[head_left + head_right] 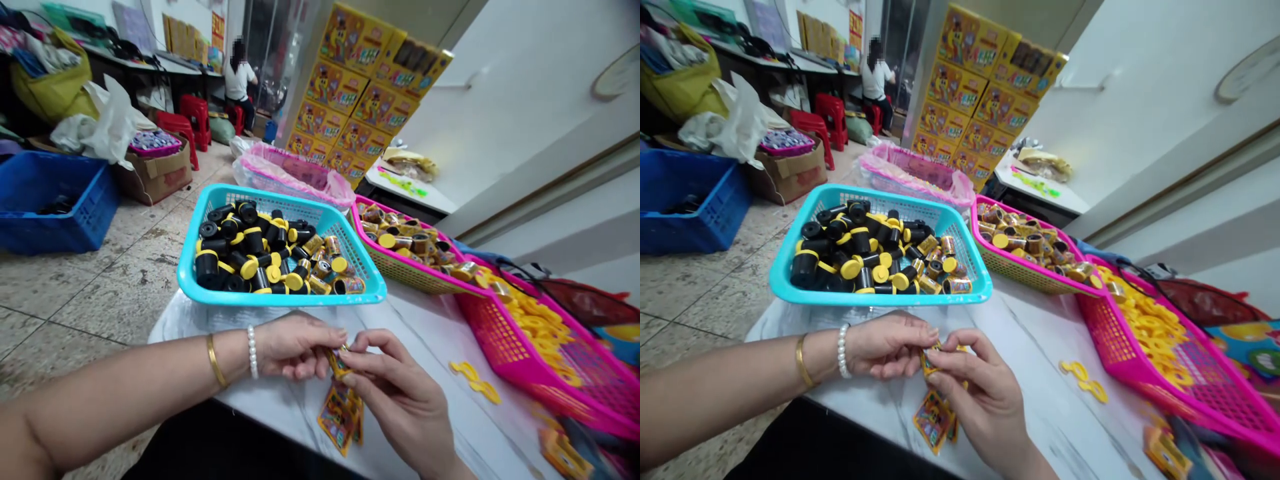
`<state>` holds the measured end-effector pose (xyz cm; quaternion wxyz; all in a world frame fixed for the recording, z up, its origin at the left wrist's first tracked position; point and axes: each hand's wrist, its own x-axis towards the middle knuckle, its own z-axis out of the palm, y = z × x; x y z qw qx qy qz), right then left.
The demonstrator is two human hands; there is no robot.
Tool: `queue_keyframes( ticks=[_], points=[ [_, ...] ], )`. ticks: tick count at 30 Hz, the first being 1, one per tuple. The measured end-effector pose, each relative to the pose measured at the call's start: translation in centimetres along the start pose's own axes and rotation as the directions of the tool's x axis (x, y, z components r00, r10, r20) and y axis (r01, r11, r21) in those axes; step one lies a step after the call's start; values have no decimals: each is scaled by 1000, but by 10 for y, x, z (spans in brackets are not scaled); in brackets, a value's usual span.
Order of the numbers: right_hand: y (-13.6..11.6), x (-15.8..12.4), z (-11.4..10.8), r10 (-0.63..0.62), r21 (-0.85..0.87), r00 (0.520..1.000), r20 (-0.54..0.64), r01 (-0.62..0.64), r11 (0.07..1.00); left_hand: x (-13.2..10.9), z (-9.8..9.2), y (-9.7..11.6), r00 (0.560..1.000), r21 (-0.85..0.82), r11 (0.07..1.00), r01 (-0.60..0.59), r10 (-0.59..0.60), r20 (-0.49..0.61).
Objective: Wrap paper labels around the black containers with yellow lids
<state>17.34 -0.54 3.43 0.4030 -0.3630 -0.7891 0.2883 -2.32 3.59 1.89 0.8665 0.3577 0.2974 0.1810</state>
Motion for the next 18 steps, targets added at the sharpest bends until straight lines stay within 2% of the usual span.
queue_keyframes(
  ticks=[4, 6, 9, 11, 14, 16, 18],
  points=[
    [-3, 9, -2, -28, 48, 1000, 2, 28, 998, 0, -1, 0, 999, -35, 999, -10, 8, -39],
    [-1, 22, -5, -27, 7, 998, -55, 28, 1000, 0, 0, 0, 999, -78, 997, -23, 20, -30],
    [10, 57, -15, -58, -141, 965, -256, 21, 990, 0, 3, -2, 994, -49, 993, -106, 107, 2],
    [20, 82, -23, -133, -333, 943, -305, 25, 942, 1, 5, -5, 988, 62, 987, -151, 152, -19],
    [33, 108, -33, -183, -553, 949, -255, 12, 833, 3, 8, -7, 985, 218, 966, -139, 158, -75],
    [34, 116, -33, -230, -616, 947, -224, 45, 787, 4, 8, -7, 982, 289, 952, -97, 139, -129],
    [30, 121, -27, -241, -613, 962, -126, 116, 782, 5, 8, -7, 979, 362, 931, -48, 116, -169]
  ],
)
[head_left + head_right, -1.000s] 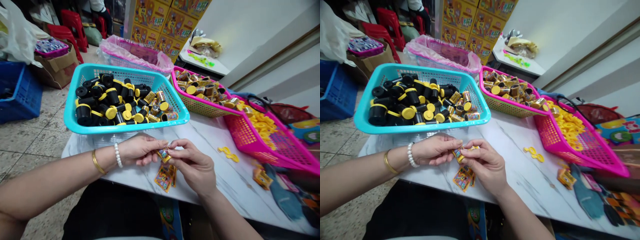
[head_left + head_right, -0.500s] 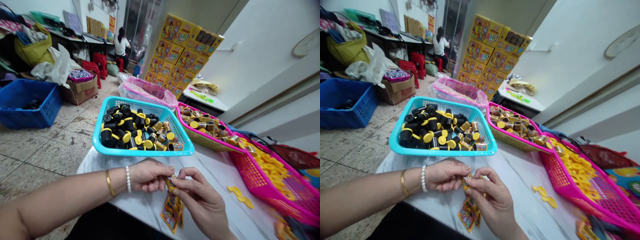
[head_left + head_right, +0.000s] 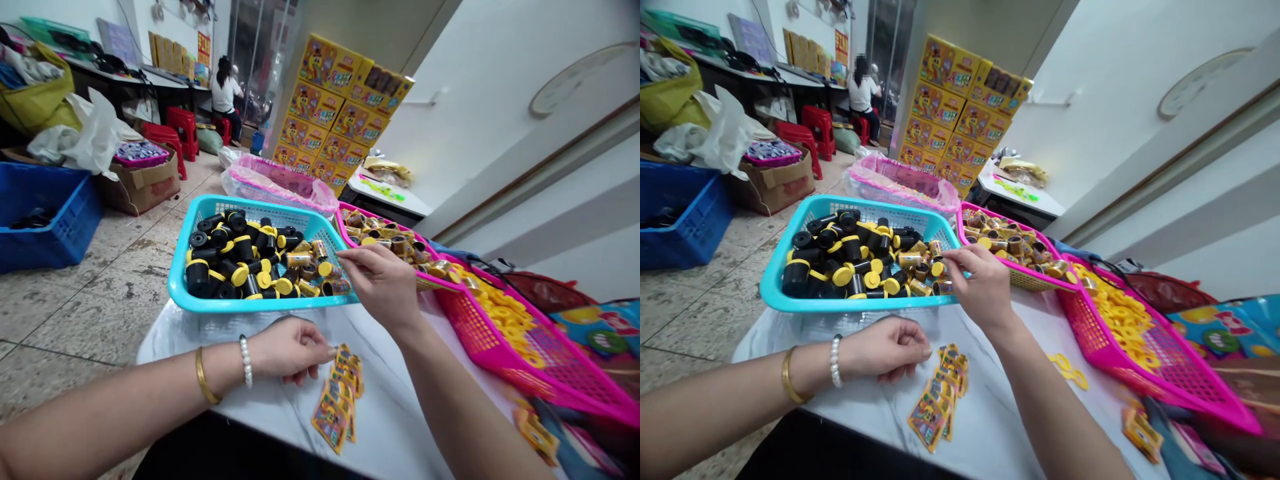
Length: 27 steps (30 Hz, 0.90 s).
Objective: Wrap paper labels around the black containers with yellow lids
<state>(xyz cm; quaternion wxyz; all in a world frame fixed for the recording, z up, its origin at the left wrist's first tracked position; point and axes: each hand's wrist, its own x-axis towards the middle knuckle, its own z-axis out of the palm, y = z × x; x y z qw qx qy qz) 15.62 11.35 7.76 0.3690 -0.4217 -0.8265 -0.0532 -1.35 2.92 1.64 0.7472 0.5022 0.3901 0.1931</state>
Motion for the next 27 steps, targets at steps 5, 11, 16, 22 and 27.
queue_keyframes(
  ticks=[5, 11, 16, 22, 27],
  points=[
    [-30, 27, 22, -310, 192, 771, 556, 244, 951, -5, 1, -6, 966, 436, 868, -238, 258, 15],
    [-34, 54, 42, -448, 341, 557, 699, 290, 894, -7, 6, -19, 786, 799, 252, -546, 485, 384],
    [-24, 35, 14, -293, 427, 841, 455, 82, 900, -4, 14, -22, 823, 892, 72, -446, 424, 378],
    [15, -50, -40, 382, 465, 917, -116, -290, 837, -9, 8, -19, 798, 850, 224, -477, 516, 312],
    [45, -121, -34, 512, 190, 858, -37, -496, 847, -9, 1, -16, 766, 768, 424, -480, 629, 132]
  ],
)
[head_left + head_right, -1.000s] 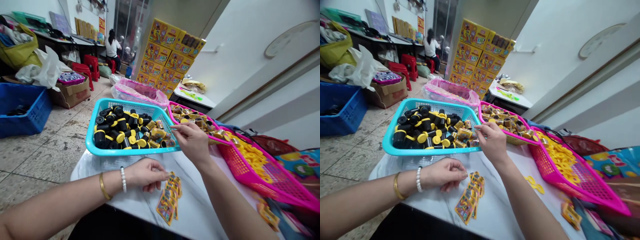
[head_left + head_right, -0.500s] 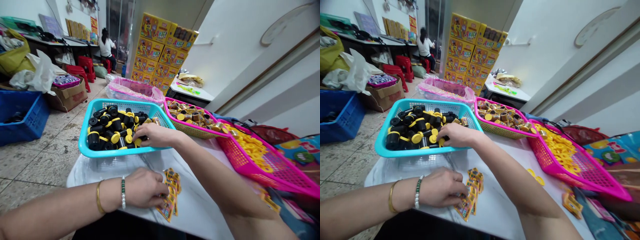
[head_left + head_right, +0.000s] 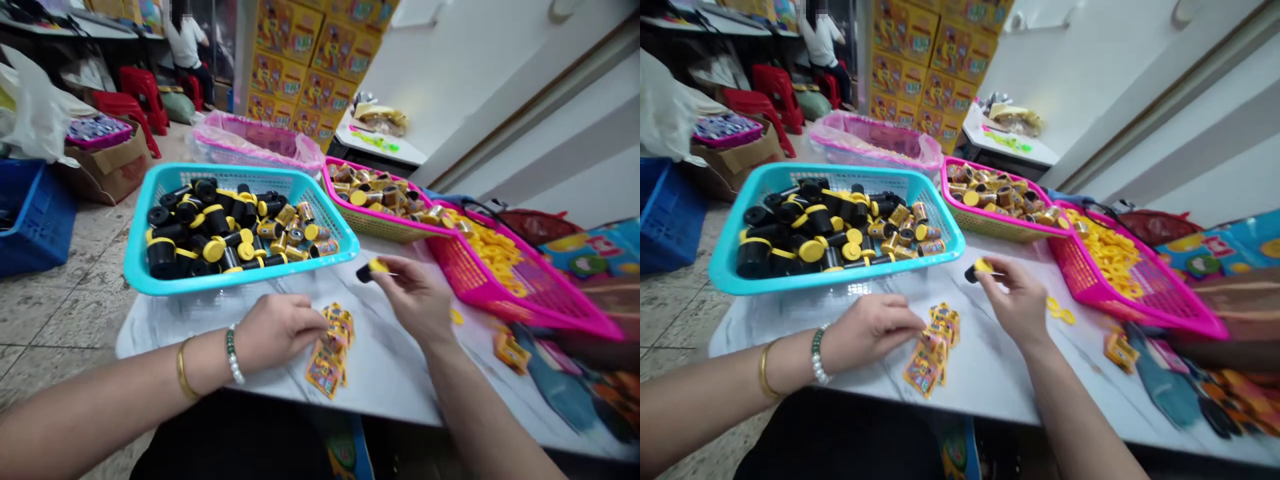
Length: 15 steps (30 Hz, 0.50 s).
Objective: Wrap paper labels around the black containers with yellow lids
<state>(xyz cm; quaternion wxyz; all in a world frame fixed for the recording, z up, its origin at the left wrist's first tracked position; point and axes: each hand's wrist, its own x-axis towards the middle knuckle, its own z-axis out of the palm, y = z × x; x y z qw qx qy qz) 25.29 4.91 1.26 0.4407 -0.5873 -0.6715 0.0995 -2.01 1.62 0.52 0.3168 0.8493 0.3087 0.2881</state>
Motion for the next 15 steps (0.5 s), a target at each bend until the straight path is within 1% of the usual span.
queue_keyframes(
  ticks=[2, 3, 4, 5, 7, 8, 10, 12, 15],
  points=[
    [7, -12, 3, -54, -80, 989, 136, 65, 995, 2, 1, -3, 998, 11, 999, 35, -35, 48],
    [6, -16, 3, -103, -103, 982, 159, 121, 987, 4, 1, -4, 995, 21, 998, 54, -56, 82],
    [2, -20, 2, -156, -126, 978, 141, 174, 977, 4, 2, -5, 991, 35, 997, 73, -76, 109],
    [-5, -23, 0, -201, -152, 975, 91, 213, 965, 5, 3, -6, 987, 52, 995, 87, -94, 128],
    [-21, -32, -7, -249, -188, 969, -4, 244, 951, 6, 4, -6, 984, 105, 990, 91, -105, 144],
    [-29, -37, -11, -253, -181, 968, -11, 246, 952, 6, 5, -6, 985, 141, 987, 80, -101, 143],
    [-42, -50, -16, -244, -137, 969, 28, 246, 960, 5, 6, -5, 986, 206, 977, 48, -80, 149],
    [-50, -64, -17, -227, -93, 972, 59, 232, 968, 5, 8, -3, 986, 261, 965, 28, -70, 154],
    [-57, -83, -12, -156, -33, 987, 30, 157, 987, 5, 10, 1, 979, 332, 943, 23, -89, 185]
  ],
)
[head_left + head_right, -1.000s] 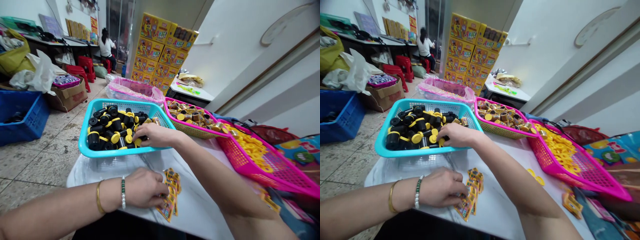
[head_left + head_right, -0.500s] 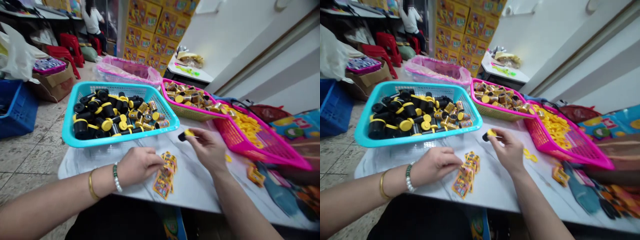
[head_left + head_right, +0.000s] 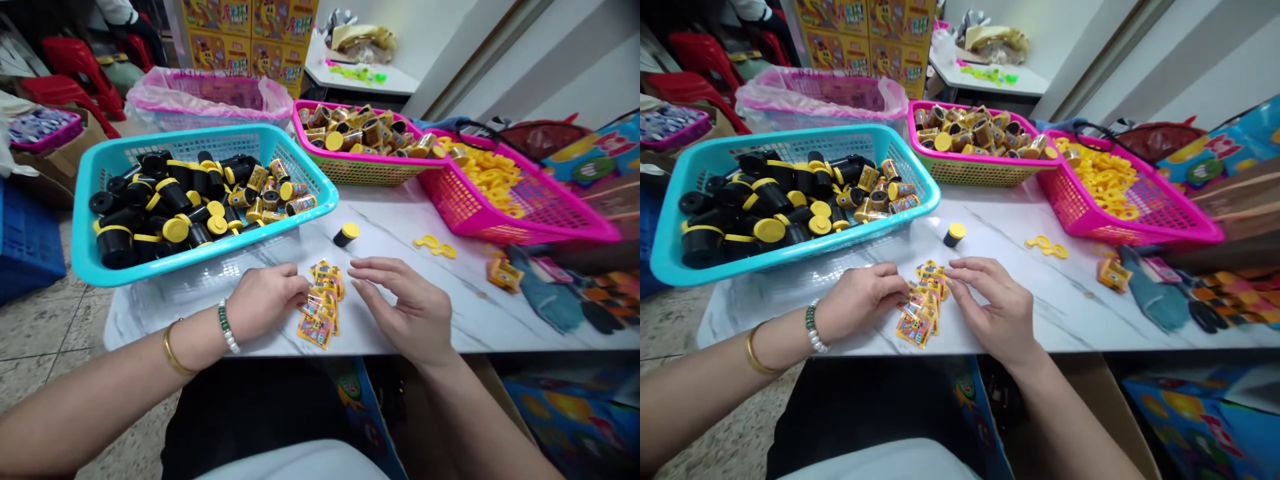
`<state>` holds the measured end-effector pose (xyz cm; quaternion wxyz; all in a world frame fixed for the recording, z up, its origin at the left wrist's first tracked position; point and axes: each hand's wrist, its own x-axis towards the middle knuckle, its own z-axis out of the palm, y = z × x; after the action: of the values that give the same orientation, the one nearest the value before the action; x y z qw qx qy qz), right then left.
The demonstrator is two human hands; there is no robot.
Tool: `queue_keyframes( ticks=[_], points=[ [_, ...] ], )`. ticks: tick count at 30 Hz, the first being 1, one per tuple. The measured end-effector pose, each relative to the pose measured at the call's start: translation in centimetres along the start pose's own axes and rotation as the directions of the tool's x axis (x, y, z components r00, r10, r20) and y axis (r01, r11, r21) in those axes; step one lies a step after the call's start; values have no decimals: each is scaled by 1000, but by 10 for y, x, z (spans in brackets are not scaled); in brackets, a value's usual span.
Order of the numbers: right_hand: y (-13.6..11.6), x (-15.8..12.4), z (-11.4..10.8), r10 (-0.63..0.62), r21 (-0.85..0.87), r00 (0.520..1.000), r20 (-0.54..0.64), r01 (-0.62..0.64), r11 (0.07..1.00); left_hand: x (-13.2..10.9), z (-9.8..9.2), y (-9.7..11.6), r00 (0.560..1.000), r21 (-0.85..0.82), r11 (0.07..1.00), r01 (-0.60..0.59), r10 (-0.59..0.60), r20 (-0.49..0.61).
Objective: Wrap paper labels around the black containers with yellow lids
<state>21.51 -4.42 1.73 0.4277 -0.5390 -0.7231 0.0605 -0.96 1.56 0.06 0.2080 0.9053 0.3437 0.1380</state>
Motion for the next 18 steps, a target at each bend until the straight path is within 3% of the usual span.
queue_keyframes(
  ticks=[4, 7, 10, 12, 16, 18],
  points=[
    [-10, -11, 7, 189, 66, 982, 6, -189, 980, -2, 1, 4, 1000, 99, 995, 24, -24, -2],
    [-14, -8, 10, 348, 106, 933, 96, -357, 928, -5, 0, 4, 991, 95, 995, 33, -20, -130],
    [-15, -3, 12, 394, 86, 893, 220, -419, 904, -7, -3, 4, 965, 43, 998, 39, -26, -260],
    [-15, 0, 13, 379, 41, 905, 193, -394, 918, -6, -4, 4, 975, 35, 999, 37, -29, -218],
    [-14, -3, 12, 367, 9, 930, 15, -368, 930, -2, -2, 6, 999, 134, 990, 39, -42, 16],
    [-16, -5, 11, 386, 36, 923, -6, -385, 922, 0, 0, 6, 997, 183, 982, 49, -57, 42]
  ],
)
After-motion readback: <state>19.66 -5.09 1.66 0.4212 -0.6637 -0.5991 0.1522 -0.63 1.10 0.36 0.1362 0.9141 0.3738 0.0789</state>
